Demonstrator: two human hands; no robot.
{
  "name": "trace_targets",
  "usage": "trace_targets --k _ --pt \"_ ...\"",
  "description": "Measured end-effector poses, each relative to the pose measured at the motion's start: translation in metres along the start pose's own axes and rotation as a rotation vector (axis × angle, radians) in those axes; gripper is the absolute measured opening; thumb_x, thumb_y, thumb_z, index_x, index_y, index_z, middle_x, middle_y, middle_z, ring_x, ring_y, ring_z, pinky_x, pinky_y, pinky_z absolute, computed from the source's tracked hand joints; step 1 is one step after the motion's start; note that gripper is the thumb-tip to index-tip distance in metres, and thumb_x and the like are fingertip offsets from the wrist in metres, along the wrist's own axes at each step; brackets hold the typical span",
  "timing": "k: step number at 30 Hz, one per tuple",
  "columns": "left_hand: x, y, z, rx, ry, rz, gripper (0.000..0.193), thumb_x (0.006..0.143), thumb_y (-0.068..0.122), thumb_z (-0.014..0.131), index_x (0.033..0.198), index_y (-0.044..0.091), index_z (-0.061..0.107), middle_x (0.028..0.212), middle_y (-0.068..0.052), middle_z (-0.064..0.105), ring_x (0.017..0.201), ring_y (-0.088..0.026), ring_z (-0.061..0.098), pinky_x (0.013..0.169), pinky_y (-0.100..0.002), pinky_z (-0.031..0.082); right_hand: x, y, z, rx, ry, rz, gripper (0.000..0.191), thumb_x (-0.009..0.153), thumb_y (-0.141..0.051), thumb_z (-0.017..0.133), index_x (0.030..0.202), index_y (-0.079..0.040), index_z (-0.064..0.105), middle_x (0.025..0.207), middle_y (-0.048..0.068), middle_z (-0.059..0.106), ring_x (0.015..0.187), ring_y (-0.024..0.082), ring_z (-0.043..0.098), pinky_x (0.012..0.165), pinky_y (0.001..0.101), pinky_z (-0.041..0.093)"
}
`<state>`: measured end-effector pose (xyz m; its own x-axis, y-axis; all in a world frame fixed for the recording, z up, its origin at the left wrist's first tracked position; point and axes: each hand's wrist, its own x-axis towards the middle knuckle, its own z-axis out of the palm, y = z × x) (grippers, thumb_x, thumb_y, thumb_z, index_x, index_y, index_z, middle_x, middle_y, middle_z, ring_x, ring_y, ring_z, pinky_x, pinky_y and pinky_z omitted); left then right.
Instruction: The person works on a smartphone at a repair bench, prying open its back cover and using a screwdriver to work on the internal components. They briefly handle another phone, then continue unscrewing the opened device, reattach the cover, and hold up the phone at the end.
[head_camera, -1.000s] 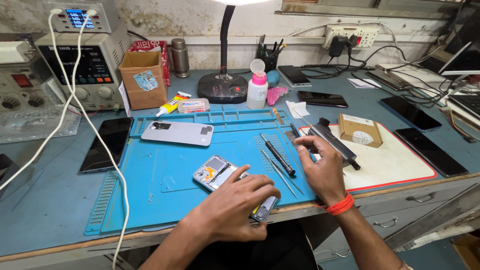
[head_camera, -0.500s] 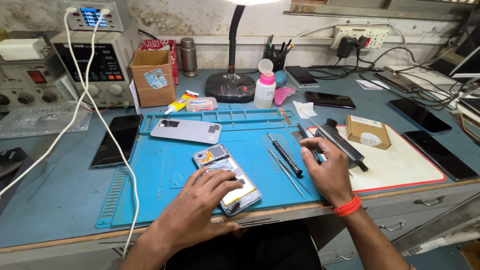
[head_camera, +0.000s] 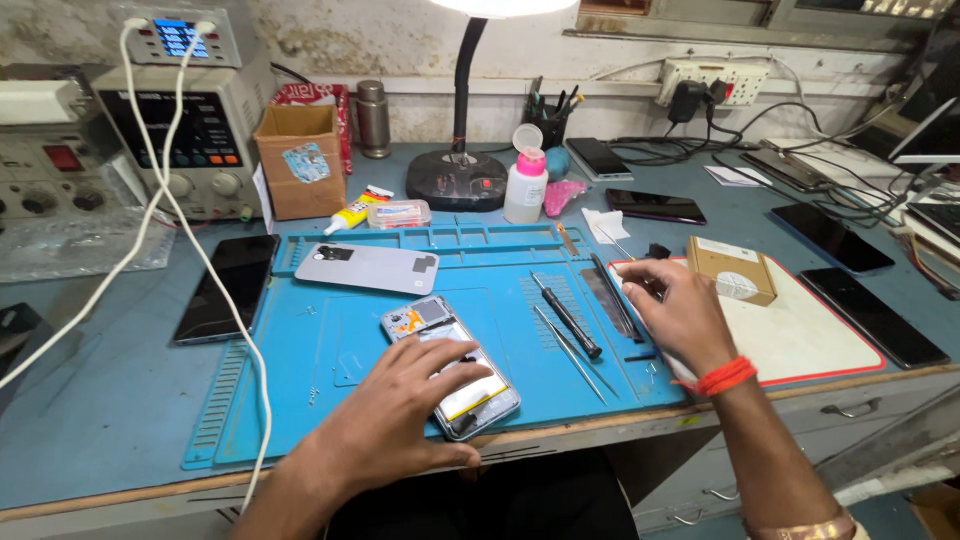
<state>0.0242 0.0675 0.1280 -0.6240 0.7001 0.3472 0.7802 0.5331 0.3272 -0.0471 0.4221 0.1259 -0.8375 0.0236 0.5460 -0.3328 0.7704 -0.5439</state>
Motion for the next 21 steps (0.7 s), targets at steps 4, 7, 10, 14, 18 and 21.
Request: trace_targets --k 4,7,10,14,18,21 --pt "0.017 -0.011 -0.005 0.039 -0.133 0.019 0.105 0.058 0.056 0.094 0.148 0.018 0.055 0.162 -0.013 0.040 0.150 -0.038 0.029 0.118 -0.059 0.015 0.007 0.010 -0.011 -0.129 -0.073 -0.020 0.023 0.086 -0.016 0.073 0.107 -0.007 0.078 0.096 0.013 0.077 0.085 0.025 0.072 0.077 0.0378 0.056" --pt "0.026 -0.018 -0.006 0.048 -0.215 0.042 0.104 0.058 0.063 0.091 0.145 0.018 0.054 0.155 -0.009 0.046 0.147 -0.033 0.030 0.118 -0.054 0.016 0.005 0.012 -0.017 -0.149 -0.211 0.066 0.024 0.086 -0.021 0.072 0.105 -0.008 0.079 0.092 0.012 0.079 0.082 0.024 0.074 0.077 0.0381 0.057" --pt "0.031 -0.023 -0.005 0.015 -0.276 0.010 0.103 0.055 0.064 0.089 0.142 0.019 0.058 0.145 -0.006 0.055 0.144 -0.029 0.038 0.121 -0.050 0.020 0.001 0.009 -0.022 -0.171 -0.285 0.100 0.025 0.087 -0.025 0.071 0.105 -0.009 0.079 0.091 0.011 0.080 0.081 0.023 0.075 0.077 0.0371 0.057" --pt "0.031 -0.028 0.002 0.001 -0.189 0.058 0.109 0.050 0.068 0.087 0.140 0.014 0.060 0.134 -0.010 0.059 0.130 -0.030 0.049 0.113 -0.045 0.035 -0.008 -0.001 -0.019 -0.189 -0.242 0.053 0.026 0.087 -0.026 0.072 0.105 -0.010 0.080 0.094 0.010 0.080 0.080 0.023 0.073 0.076 0.0366 0.056" --pt "0.031 -0.033 0.010 0.028 -0.149 0.078 0.108 0.051 0.073 0.087 0.137 0.011 0.062 0.129 -0.013 0.059 0.124 -0.031 0.052 0.109 -0.044 0.041 -0.018 -0.020 -0.010 -0.075 -0.197 0.047 0.028 0.085 -0.025 0.074 0.108 -0.009 0.078 0.093 0.009 0.080 0.078 0.020 0.074 0.074 0.0338 0.057" --pt "0.027 -0.036 0.011 0.012 -0.053 0.136 0.105 0.054 0.071 0.088 0.134 0.009 0.063 0.130 -0.014 0.060 0.125 -0.032 0.053 0.108 -0.045 0.042 -0.025 -0.035 -0.007 -0.003 -0.164 0.018 0.027 0.086 -0.022 0.074 0.109 -0.008 0.077 0.093 0.008 0.080 0.077 0.017 0.074 0.072 0.0318 0.057"
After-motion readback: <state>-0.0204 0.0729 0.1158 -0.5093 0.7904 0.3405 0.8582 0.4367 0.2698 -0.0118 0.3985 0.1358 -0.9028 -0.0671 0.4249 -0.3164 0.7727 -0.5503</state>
